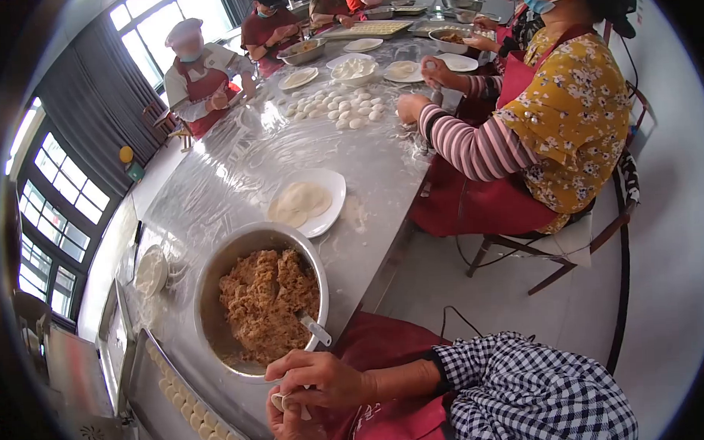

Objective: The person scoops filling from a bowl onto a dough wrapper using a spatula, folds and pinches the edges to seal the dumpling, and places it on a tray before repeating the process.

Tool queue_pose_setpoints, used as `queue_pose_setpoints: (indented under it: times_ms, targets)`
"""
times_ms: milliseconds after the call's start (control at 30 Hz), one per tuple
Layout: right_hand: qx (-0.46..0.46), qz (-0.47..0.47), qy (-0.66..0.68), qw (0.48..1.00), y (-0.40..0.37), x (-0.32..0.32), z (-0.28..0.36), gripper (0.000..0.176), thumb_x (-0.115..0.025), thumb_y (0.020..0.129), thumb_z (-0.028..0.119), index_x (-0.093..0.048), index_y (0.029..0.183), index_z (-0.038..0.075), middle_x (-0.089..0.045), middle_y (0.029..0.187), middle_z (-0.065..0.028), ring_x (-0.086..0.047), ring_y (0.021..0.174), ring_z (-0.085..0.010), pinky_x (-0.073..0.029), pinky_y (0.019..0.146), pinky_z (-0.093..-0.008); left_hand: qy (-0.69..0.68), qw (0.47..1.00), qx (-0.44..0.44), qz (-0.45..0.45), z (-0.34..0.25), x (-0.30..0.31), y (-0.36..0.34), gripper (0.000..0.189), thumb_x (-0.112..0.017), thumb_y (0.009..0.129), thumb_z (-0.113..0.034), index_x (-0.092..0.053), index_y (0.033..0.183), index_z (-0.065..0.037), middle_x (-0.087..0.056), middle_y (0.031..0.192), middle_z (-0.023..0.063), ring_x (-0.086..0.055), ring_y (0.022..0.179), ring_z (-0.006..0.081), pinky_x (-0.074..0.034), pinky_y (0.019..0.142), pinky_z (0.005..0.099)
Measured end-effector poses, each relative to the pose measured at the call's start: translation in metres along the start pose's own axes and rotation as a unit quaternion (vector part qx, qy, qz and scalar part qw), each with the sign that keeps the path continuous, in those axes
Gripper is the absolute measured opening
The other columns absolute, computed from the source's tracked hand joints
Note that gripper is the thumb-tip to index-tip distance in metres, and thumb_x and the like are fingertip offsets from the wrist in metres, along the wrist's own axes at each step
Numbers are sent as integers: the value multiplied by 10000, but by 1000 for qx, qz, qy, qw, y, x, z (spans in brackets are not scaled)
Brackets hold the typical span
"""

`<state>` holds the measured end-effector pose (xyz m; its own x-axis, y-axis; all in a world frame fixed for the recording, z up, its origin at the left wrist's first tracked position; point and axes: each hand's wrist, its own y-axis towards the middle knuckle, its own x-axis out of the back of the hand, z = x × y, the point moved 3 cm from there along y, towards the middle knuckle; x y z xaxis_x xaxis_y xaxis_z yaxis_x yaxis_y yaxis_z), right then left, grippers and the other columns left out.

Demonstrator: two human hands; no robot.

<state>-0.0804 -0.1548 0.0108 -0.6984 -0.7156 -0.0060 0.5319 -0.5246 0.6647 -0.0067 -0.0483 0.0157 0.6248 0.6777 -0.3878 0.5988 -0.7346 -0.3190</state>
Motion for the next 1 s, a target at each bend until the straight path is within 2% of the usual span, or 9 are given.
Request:
queue_pose_setpoints:
  times_ms: [67, 133, 300, 367, 500, 667, 900, 1000]
  targets:
    - [-5, -1, -2, 1000, -1, -2, 1, 137, -672, 752, 43, -598, 860, 4, -575, 1078, -153, -582, 977, -286, -488, 823, -352, -17, 1000, -4, 4, 1, 1, -1, 255, -600, 851, -73, -526, 1088, -15, -567, 998, 65, -564, 881, 132, -469, 775, 227]
    - [-51, -6, 12, 999, -1, -1, 0, 106, -645, 753, 58, -589, 834, 18, -566, 1090, -129, -569, 992, -263, -480, 819, -341, -6, 1000, -8, 4, 6, 8, 2, 244, -597, 852, -67, -527, 1080, -14, -569, 988, 64, -564, 877, 131, -470, 772, 227]
    - [-1, -5, 3, 1000, 0, 1, 0, 137, -659, 779, 80, -604, 881, 7, -557, 1107, -154, -575, 993, -274, -483, 841, -343, 0, 1000, -29, 12, 3, 1, 0, 221, -586, 858, -58, -528, 1064, -9, -573, 958, 63, -561, 849, 125, -473, 746, 227]
    - [3, -4, 9, 1000, -1, 0, -3, 133, -660, 777, 75, -606, 880, 10, -558, 1102, -153, -574, 992, -274, -483, 842, -345, 2, 999, -27, -26, -3, -6, -4, 218, -588, 860, -65, -528, 1060, -6, -572, 946, 62, -557, 816, 121, -469, 720, 225]
    - [-4, -11, 17, 1000, -2, -2, -3, 127, -660, 775, 69, -608, 877, 13, -560, 1096, -153, -575, 987, -272, -484, 839, -348, 13, 998, -44, -47, -3, -4, -7, 227, -594, 859, -76, -529, 1064, -4, -573, 941, 64, -560, 810, 125, -470, 722, 225]
    - [28, 3, -8, 1000, 0, 0, 1, 135, -663, 764, 55, -603, 876, 11, -560, 1093, -153, -578, 981, -274, -487, 831, -352, -7, 999, -50, -4, 1, -1, -8, 239, -594, 864, -93, -529, 1078, -10, -575, 947, 63, -564, 818, 130, -471, 729, 219]
    - [-3, -5, 6, 1000, -3, -3, 3, 130, -667, 754, 48, -601, 860, 11, -560, 1098, -159, -577, 991, -287, -487, 836, -352, 7, 998, -63, -21, 8, 4, -10, 219, -595, 867, -109, -536, 1055, -13, -576, 938, 59, -556, 792, 119, -462, 701, 209]
    - [-8, -12, 17, 1000, -4, -3, 2, 116, -662, 743, 65, -586, 821, 24, -564, 1074, -124, -562, 1004, -282, -467, 843, -355, 11, 998, -64, -1, 12, 9, -8, 219, -595, 868, -111, -535, 1053, -11, -576, 943, 63, -559, 792, 124, -467, 702, 216]
